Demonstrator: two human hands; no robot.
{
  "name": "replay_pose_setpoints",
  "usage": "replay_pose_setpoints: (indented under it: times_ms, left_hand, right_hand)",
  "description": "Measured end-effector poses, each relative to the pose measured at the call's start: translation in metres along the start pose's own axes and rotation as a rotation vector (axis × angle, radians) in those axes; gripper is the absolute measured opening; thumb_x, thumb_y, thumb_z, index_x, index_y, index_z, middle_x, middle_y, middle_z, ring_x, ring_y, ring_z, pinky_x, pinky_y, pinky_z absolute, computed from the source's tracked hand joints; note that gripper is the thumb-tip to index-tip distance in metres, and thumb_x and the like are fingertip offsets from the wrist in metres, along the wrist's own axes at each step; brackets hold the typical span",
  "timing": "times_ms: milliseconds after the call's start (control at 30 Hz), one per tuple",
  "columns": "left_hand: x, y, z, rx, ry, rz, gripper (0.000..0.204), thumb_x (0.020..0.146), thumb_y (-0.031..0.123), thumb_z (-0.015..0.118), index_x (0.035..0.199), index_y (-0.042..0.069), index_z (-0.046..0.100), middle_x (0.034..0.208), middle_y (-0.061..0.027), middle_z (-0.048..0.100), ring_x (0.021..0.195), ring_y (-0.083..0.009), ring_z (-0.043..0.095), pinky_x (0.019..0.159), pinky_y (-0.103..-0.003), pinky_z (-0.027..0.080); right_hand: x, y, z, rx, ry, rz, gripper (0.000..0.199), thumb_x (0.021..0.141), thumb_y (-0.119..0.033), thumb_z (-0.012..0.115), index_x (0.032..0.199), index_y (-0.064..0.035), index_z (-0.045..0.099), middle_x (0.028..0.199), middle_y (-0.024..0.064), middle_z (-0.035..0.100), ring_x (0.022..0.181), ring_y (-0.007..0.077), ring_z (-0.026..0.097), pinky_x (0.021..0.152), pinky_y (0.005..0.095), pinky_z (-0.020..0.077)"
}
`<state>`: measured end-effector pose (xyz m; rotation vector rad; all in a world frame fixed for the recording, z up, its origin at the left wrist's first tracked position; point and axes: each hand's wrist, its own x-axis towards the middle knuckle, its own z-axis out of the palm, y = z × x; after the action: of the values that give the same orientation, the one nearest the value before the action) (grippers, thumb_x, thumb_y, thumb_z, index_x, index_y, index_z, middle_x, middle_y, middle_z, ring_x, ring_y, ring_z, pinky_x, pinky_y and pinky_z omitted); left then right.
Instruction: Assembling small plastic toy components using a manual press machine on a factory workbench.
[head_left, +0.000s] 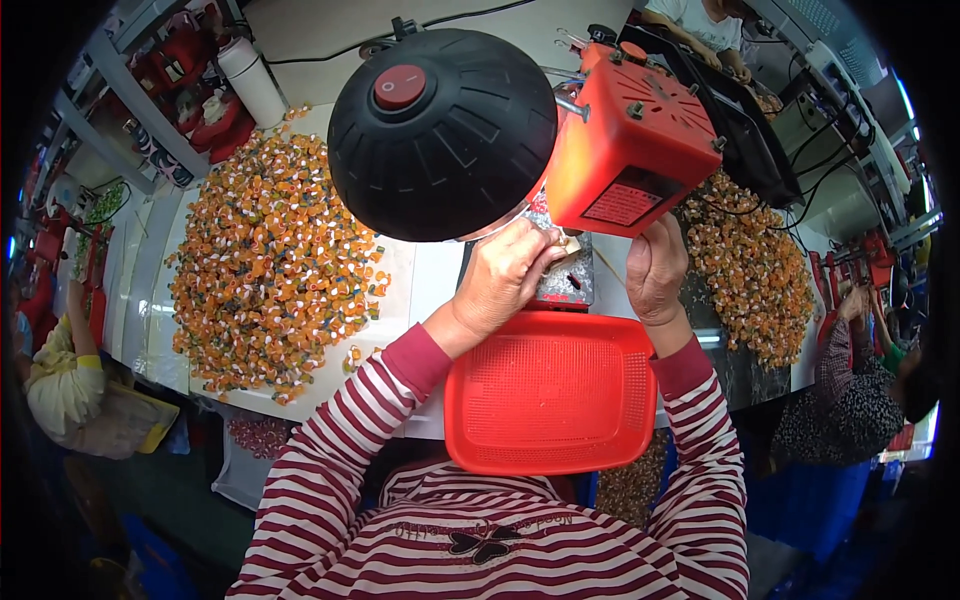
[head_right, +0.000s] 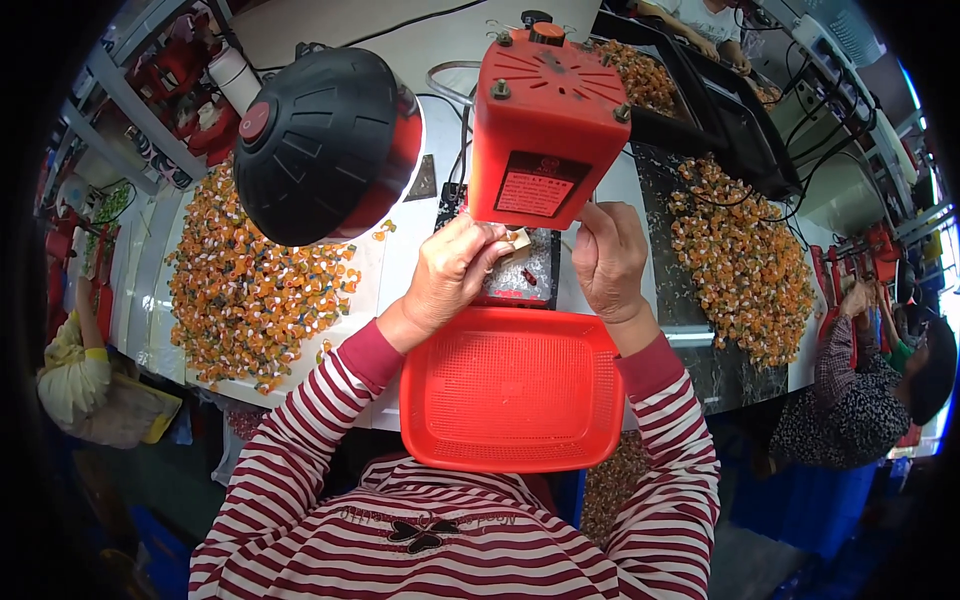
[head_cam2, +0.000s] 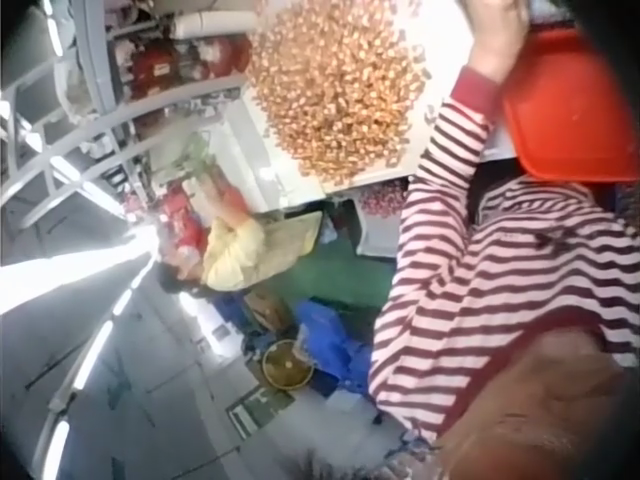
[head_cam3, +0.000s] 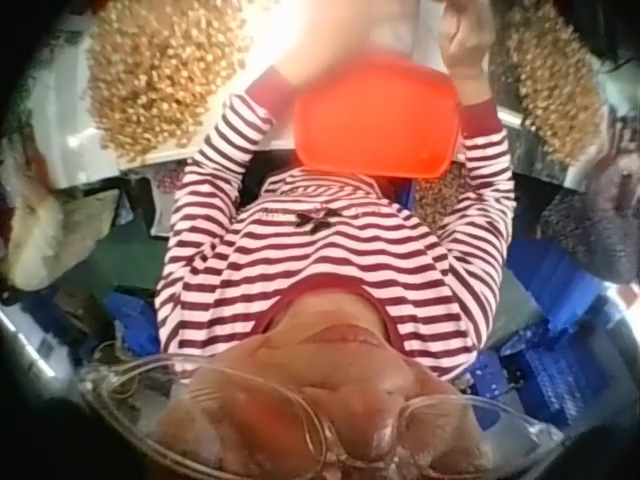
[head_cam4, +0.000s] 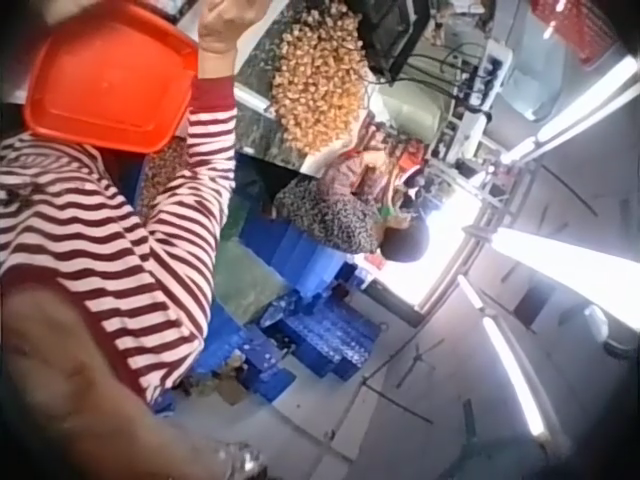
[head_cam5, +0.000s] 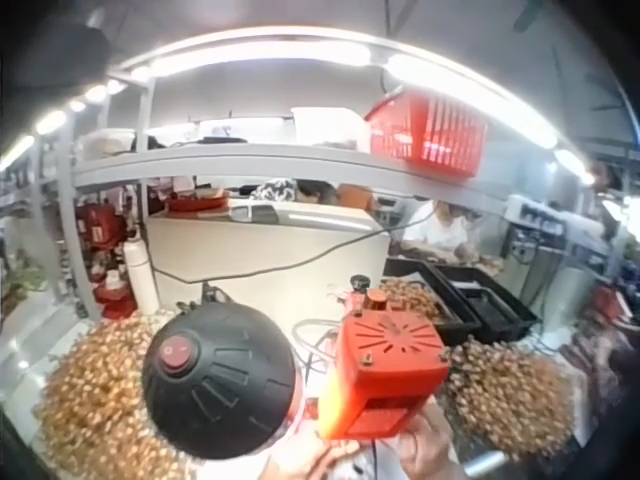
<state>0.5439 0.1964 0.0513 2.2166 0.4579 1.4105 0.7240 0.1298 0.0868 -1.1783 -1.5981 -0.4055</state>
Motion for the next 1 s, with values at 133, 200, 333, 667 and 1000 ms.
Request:
replay_pose_setpoints:
  times_ms: [133,200,333,667,1000]
  left_hand:
    - [-0.001,0.003,-0.004,0.003,-0.01,-0.004,0.016,0.074,-0.001,0.067,0.089,-0.002,0.06,0.078,-0.0118,0.059,0.071,-0.0263,0.06,0.063,-0.032,0.05]
    - [-0.003,0.003,-0.005,0.026,-0.021,0.0,0.016,0.075,-0.001,0.066,0.089,-0.002,0.06,0.079,-0.012,0.059,0.071,-0.0263,0.06,0.063,-0.032,0.05]
    - [-0.006,0.002,-0.008,0.012,-0.013,-0.001,0.016,0.074,-0.001,0.067,0.089,-0.003,0.06,0.078,-0.0119,0.058,0.07,-0.0256,0.06,0.063,-0.031,0.05]
    - [-0.027,0.038,-0.054,-0.106,-0.035,-0.118,0.019,0.077,0.012,0.069,0.085,-0.002,0.06,0.08,-0.0141,0.058,0.072,-0.0288,0.059,0.064,-0.035,0.048]
    - [-0.043,-0.081,-0.099,0.706,-0.27,-0.12,0.015,0.078,0.01,0.062,0.08,-0.005,0.063,0.083,-0.0157,0.062,0.08,-0.0338,0.06,0.072,-0.038,0.049]
  right_hand:
    - [-0.004,0.004,0.006,-0.1,0.013,-0.185,0.02,0.09,-0.013,0.043,0.089,0.0011,0.057,0.071,0.0111,0.051,0.058,0.0184,0.051,0.053,0.0302,0.0402]
    - [0.0,-0.004,-0.001,-0.026,0.001,-0.111,0.021,0.09,-0.014,0.042,0.088,0.001,0.058,0.071,0.0106,0.052,0.057,0.0177,0.051,0.052,0.0297,0.04]
    - [0.042,-0.034,-0.018,0.197,0.029,0.139,0.031,0.094,-0.023,0.039,0.085,0.0014,0.058,0.066,0.0053,0.05,0.053,0.0108,0.047,0.05,0.0247,0.0372]
    - [0.134,-0.041,-0.024,0.397,0.078,0.61,0.053,0.095,-0.045,0.032,0.101,-0.0013,0.061,0.056,-0.0037,0.041,0.048,0.0038,0.035,0.047,0.0189,0.0279]
    - [-0.011,-0.069,-0.043,0.378,-0.365,0.903,0.041,0.097,-0.034,0.034,0.095,-0.0001,0.057,0.056,-0.0005,0.044,0.046,0.0057,0.039,0.045,0.0194,0.0328]
